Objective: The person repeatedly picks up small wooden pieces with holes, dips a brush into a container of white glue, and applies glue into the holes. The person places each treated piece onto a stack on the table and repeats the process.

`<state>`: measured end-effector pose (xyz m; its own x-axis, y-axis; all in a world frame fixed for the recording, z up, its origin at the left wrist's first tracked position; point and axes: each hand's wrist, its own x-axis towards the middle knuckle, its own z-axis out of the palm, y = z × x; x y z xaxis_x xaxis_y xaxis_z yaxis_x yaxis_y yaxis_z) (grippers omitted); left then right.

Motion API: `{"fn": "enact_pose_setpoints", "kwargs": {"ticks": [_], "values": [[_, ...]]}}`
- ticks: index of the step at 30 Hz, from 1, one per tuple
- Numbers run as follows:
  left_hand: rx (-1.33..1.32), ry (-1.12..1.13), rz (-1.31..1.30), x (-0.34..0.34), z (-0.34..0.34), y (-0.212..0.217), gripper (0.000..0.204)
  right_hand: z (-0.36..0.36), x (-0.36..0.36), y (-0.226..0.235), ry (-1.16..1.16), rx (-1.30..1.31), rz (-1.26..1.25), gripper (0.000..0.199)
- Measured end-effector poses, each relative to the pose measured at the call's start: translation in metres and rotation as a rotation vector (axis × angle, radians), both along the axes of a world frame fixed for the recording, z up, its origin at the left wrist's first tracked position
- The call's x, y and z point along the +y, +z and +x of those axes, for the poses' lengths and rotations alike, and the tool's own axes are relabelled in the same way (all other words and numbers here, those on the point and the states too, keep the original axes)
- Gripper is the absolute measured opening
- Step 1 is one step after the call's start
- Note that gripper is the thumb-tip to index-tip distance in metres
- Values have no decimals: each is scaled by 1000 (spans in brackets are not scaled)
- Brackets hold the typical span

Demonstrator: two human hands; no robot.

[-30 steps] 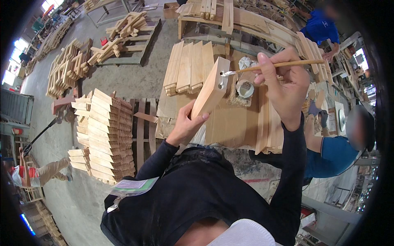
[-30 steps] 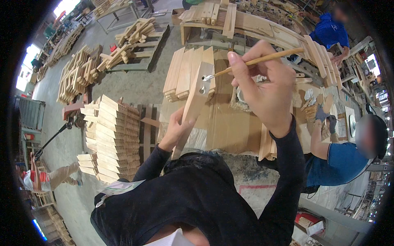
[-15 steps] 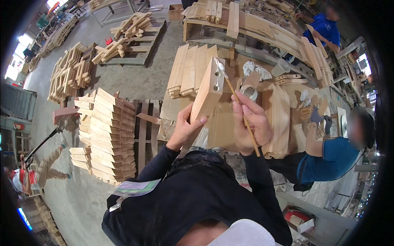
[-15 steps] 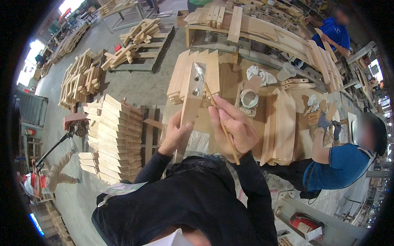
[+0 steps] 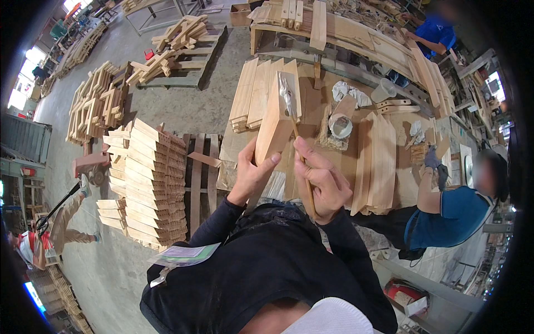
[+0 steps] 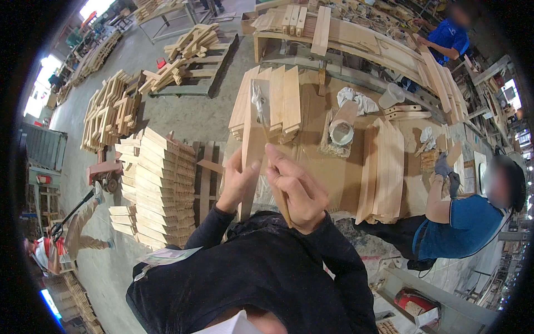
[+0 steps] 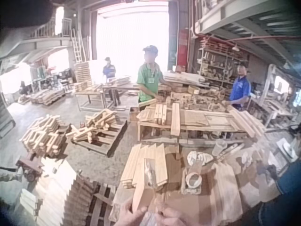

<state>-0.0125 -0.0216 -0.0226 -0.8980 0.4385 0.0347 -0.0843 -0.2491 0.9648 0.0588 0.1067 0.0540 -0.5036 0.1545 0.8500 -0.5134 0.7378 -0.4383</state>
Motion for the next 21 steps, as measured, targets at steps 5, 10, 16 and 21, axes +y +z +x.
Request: {"fn": "enact_pose_setpoints", "kwargs": {"ticks": [5, 10, 16, 21], "values": [[-17, 11, -13, -2, -5, 0, 57, 12, -2, -3, 48, -79, -19, 14], [-23, -2, -19, -7, -8, -4, 59, 22, 5, 0, 101, -147, -237, 16], [-32, -82, 36, -9, -9, -1, 56, -4, 30, 20, 203, -124, -776, 17], [-25, -159, 78, -11, -8, -6, 62, -32, 50, 21, 307, -213, -954, 13]]}}
